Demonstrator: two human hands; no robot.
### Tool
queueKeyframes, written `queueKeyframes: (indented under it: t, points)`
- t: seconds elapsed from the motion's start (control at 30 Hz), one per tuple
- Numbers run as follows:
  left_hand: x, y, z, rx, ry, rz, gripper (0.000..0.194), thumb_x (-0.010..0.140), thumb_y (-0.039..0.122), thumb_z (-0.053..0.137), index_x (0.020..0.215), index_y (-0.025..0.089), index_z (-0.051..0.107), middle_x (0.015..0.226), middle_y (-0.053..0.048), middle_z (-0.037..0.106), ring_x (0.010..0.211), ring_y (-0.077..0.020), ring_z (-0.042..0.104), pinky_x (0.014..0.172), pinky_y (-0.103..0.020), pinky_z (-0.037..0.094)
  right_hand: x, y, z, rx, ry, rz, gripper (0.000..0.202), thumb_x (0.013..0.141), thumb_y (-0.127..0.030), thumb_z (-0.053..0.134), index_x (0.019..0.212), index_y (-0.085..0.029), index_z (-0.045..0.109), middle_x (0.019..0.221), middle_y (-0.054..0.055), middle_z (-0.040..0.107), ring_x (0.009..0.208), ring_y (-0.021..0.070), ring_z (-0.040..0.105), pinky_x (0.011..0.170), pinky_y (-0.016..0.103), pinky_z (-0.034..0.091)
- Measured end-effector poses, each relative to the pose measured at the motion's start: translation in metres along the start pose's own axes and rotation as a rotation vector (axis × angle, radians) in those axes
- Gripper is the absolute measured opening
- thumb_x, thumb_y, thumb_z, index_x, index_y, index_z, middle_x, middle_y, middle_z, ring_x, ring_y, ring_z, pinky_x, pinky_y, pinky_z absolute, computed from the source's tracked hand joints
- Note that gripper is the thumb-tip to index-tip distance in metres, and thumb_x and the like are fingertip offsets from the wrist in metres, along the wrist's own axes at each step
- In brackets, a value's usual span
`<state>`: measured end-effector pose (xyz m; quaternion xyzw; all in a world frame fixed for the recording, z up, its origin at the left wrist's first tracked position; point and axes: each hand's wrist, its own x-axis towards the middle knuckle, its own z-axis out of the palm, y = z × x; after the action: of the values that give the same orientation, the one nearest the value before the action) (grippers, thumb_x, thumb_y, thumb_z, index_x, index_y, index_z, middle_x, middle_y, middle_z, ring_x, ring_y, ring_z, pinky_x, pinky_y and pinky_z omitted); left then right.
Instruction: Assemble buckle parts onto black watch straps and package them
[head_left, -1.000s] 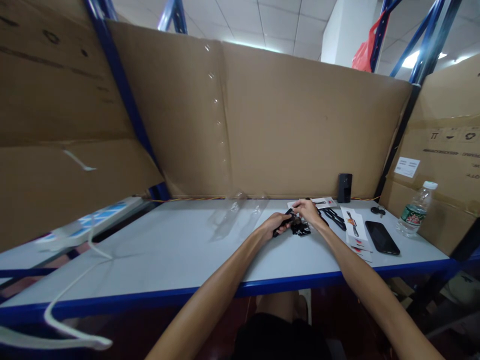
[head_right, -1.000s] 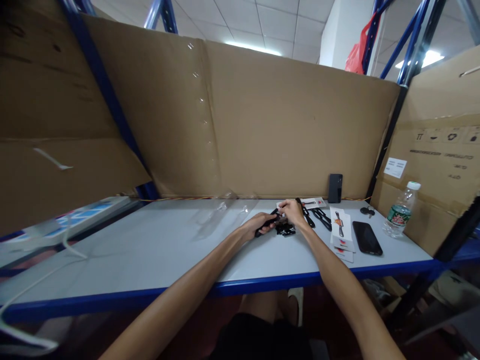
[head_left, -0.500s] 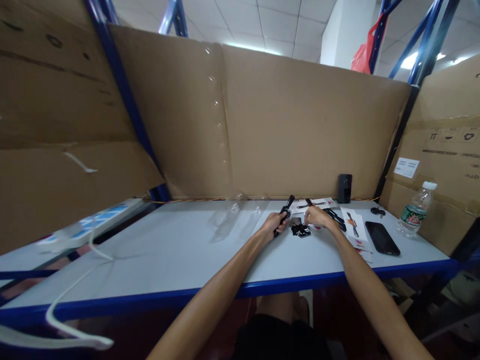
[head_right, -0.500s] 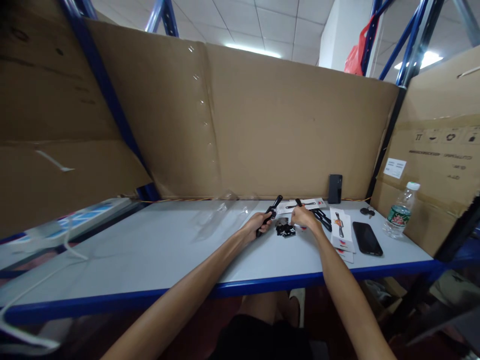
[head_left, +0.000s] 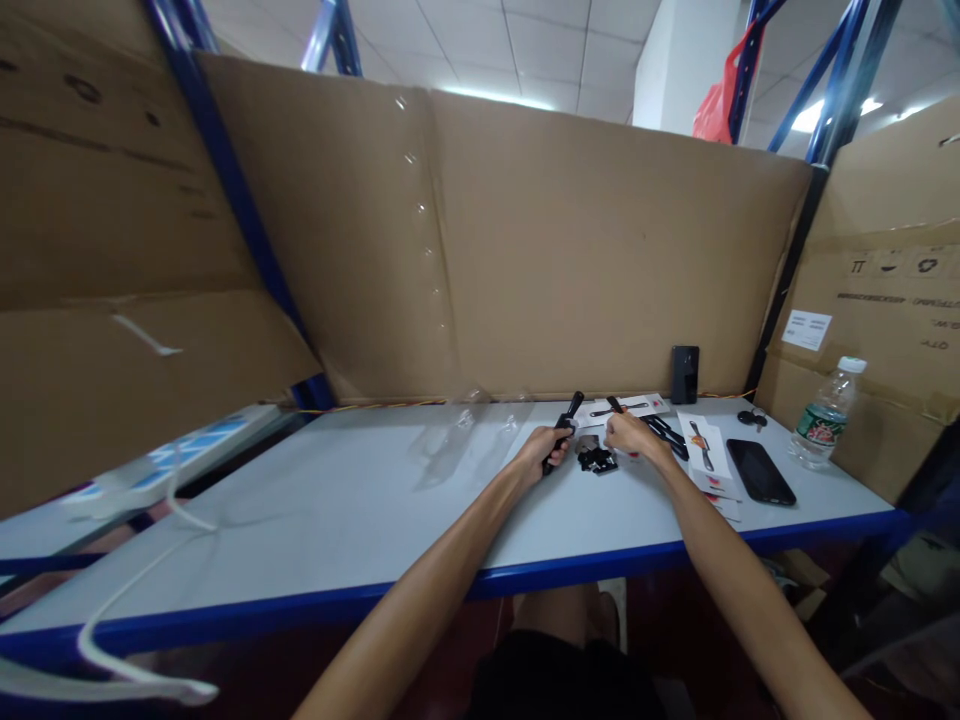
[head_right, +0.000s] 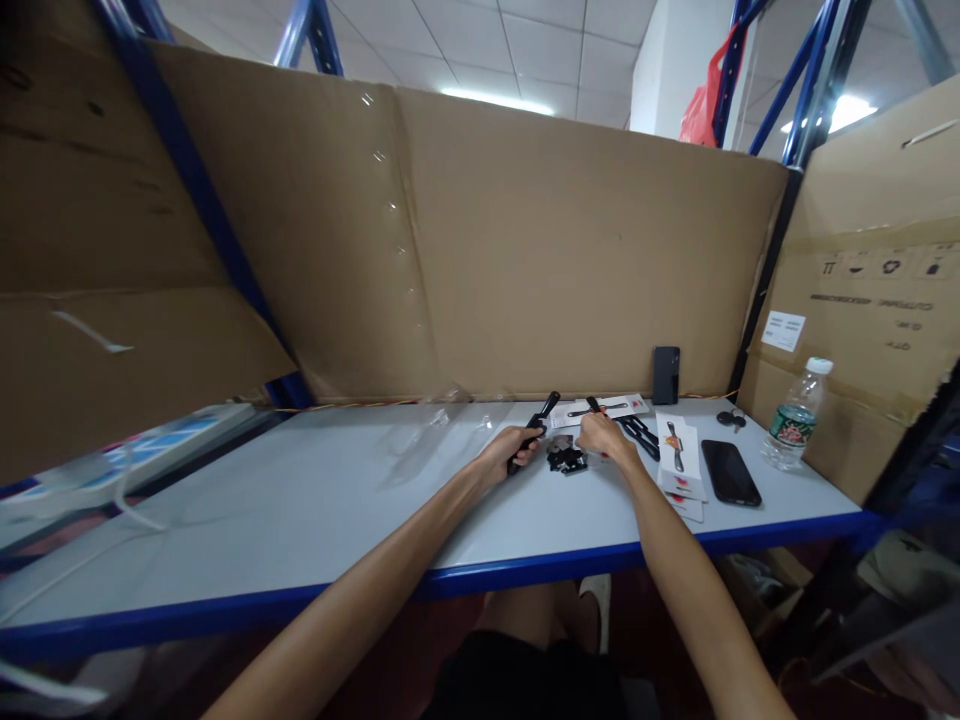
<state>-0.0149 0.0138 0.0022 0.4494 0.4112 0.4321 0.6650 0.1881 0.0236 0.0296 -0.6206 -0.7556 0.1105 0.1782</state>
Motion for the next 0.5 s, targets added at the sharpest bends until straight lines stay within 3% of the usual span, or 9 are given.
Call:
queueKeyframes:
  t: [0.13,0.3,0.43,0.5]
  points:
    - [-0.001,-0.002,0.001,0.017,-0.012,0.026,0.023,0.085,0.017,0.065,0.071,0.016,0.047,0.055,0.005,0.045,0.036,-0.0007,0.029,0.036,-0.016,0.012,0.004,0.000,-0.003,0.110,0.095,0.014,0.011,0.072,-0.008,0.066,0.078,-0.014,0.073,0.075,0.008,0.074,0.077,0.0189,0.069,0.064,0.021,0.045]
    - [-0.003,-0.003,0.004,0.047,0.000,0.057,0.021,0.086,0.023,0.066,0.074,0.016,0.050,0.051,0.006,0.045,0.034,-0.0016,0.029,0.037,-0.017,0.010,0.012,-0.009,0.000,0.341,0.151,-0.043,0.015,0.083,-0.018,0.060,0.094,-0.015,0.070,0.076,0.001,0.072,0.062,0.0121,0.064,0.051,0.017,0.045]
    - [-0.005,-0.002,0.006,0.085,0.016,0.080,0.020,0.087,0.025,0.065,0.075,0.016,0.051,0.051,0.006,0.045,0.034,-0.0022,0.029,0.036,-0.018,0.011,0.015,-0.018,0.013,0.643,0.160,-0.131,0.012,0.079,-0.018,0.065,0.090,-0.016,0.068,0.068,-0.002,0.067,0.057,0.0111,0.060,0.049,0.018,0.047]
    - [-0.005,-0.002,0.006,0.102,0.021,0.081,0.020,0.088,0.025,0.064,0.075,0.016,0.051,0.051,0.006,0.045,0.033,-0.0025,0.030,0.036,-0.018,0.011,0.015,-0.022,0.019,0.656,0.146,-0.123,0.014,0.077,-0.016,0.068,0.090,-0.016,0.068,0.068,-0.003,0.067,0.056,0.0109,0.059,0.053,0.019,0.048]
